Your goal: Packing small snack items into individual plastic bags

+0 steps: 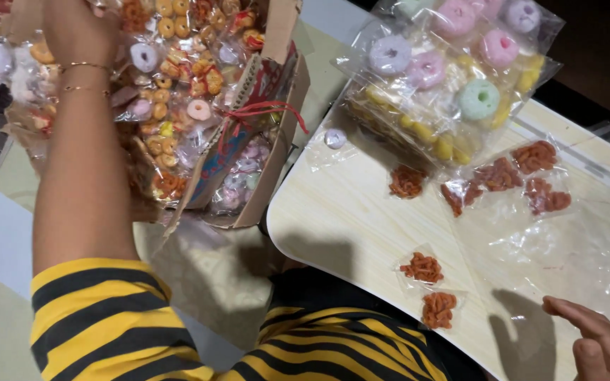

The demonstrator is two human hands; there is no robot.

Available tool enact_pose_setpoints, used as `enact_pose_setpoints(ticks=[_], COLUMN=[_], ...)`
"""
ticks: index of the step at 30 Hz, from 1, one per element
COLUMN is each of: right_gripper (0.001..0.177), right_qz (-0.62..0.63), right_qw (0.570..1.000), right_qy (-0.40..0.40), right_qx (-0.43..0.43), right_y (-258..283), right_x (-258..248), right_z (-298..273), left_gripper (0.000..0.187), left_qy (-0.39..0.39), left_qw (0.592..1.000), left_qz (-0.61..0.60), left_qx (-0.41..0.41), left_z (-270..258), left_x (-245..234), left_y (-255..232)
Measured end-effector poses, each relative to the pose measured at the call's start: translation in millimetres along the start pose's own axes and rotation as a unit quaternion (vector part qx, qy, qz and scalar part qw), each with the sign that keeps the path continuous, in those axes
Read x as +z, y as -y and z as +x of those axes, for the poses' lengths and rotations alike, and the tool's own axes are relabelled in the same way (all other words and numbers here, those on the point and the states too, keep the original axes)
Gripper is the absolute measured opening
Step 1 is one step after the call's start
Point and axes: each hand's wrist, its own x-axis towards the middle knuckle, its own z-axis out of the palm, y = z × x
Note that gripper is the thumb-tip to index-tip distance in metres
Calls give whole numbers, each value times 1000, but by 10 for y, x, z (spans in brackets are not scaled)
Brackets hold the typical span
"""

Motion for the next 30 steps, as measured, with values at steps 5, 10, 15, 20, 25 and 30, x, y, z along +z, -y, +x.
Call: enact_pose_setpoints(ticks=[5,10,15,20,25,30], right_gripper=[58,43,78,43,53,48], right_qz=[2,178,332,355,383,330], right_qw=[998,975,934,923,883,915], right_qy=[-38,-24,65,-147,-262,-189], right_qx=[-58,-130,-112,13,72,131], right_y=[-28,-405,-273,-1030,-1633,-1597], right_x=[-7,407,332,-125,-355,-478], right_z=[-26,-81,-155,-467,-521,-402], left_gripper=[21,11,27,42,112,86], left_qy=[-36,219,545,358,214,214], left_qw=[951,851,609,661,775,786], left_qz=[-279,-453,-499,-482,-180,-71], left_qx=[129,148,286,450,567,576], left_z=[-440,-2551,-3762,-4321,-4780,-4836], left_x=[-761,-2020,-1980,-1742,-1142,-976], left_y=[-594,-3038,-4494,-5154,-5316,-5307])
